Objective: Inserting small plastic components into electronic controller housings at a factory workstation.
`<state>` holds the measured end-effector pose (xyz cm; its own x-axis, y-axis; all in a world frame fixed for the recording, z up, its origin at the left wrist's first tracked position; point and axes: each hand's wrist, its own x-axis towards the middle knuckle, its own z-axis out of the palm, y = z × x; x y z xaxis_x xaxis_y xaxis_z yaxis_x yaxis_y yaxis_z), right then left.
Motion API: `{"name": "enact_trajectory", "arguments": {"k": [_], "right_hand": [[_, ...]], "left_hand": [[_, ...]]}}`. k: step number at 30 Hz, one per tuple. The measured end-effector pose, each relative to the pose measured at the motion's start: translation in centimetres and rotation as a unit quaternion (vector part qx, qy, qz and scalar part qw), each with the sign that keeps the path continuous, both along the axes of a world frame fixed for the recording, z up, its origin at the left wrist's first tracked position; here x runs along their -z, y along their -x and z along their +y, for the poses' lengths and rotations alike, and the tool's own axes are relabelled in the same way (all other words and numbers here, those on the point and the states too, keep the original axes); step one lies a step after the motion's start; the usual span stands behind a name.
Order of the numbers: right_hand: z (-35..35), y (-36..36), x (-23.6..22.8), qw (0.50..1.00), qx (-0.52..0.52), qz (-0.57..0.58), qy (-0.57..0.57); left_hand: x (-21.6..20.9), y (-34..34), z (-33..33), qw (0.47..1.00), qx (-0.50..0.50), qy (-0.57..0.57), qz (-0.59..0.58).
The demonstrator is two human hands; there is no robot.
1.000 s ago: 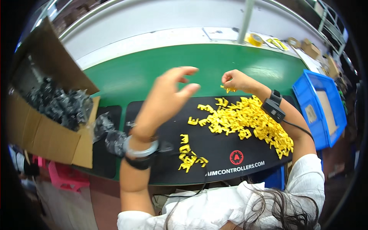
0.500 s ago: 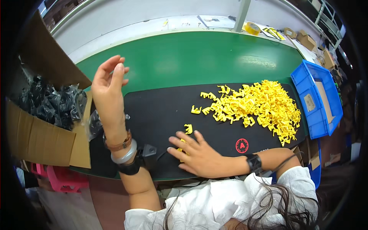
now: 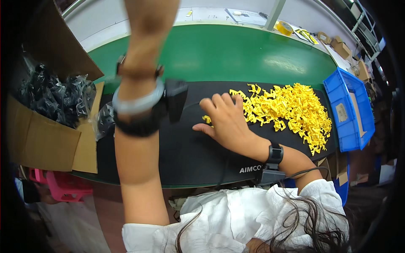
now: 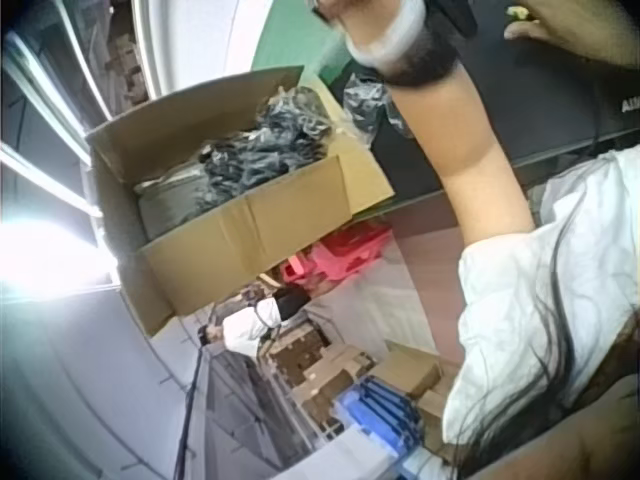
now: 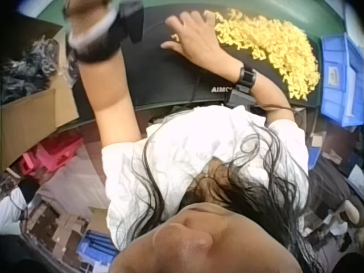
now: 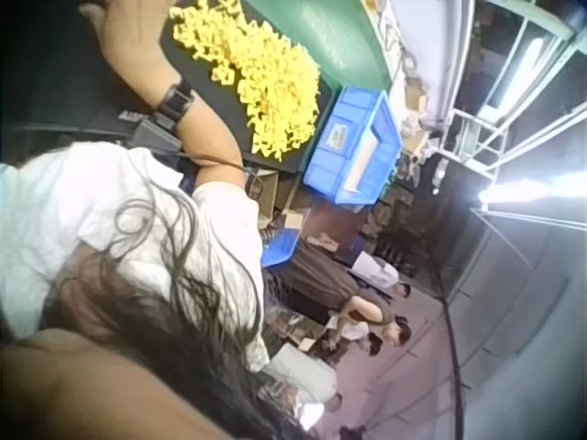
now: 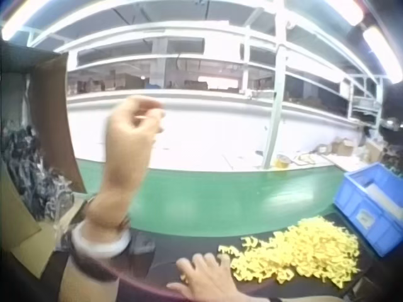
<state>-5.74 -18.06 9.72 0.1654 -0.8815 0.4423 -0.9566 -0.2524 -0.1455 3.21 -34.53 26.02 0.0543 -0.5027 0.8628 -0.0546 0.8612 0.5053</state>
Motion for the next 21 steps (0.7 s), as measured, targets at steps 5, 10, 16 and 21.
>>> {"name": "enact_trajectory", "arguments": {"k": [5, 10, 16, 21], "right_hand": [[-0.9, 0.1, 0.9, 0.998, 0.052, -0.024, -0.029], [-3.4, 2.1, 1.0, 0.821, 0.145, -0.522, -0.181], [-0.4, 3.1, 0.2, 0.930, 0.088, -0.335, 0.121], [6.3, -2.9, 1.6, 0.911, -0.411, -0.032, 0.008]], "left_hand": [[2.8, 7.1, -6.6, 0.995, -0.032, -0.005, -0.099], [4.7, 11.1, -9.4, 0.983, -0.021, 0.014, -0.179], [2.9, 15.4, -8.9, 0.981, 0.022, 0.049, -0.189], [-1.8, 15.1, -8.8, 0.980, 0.029, 0.142, -0.139]]}}
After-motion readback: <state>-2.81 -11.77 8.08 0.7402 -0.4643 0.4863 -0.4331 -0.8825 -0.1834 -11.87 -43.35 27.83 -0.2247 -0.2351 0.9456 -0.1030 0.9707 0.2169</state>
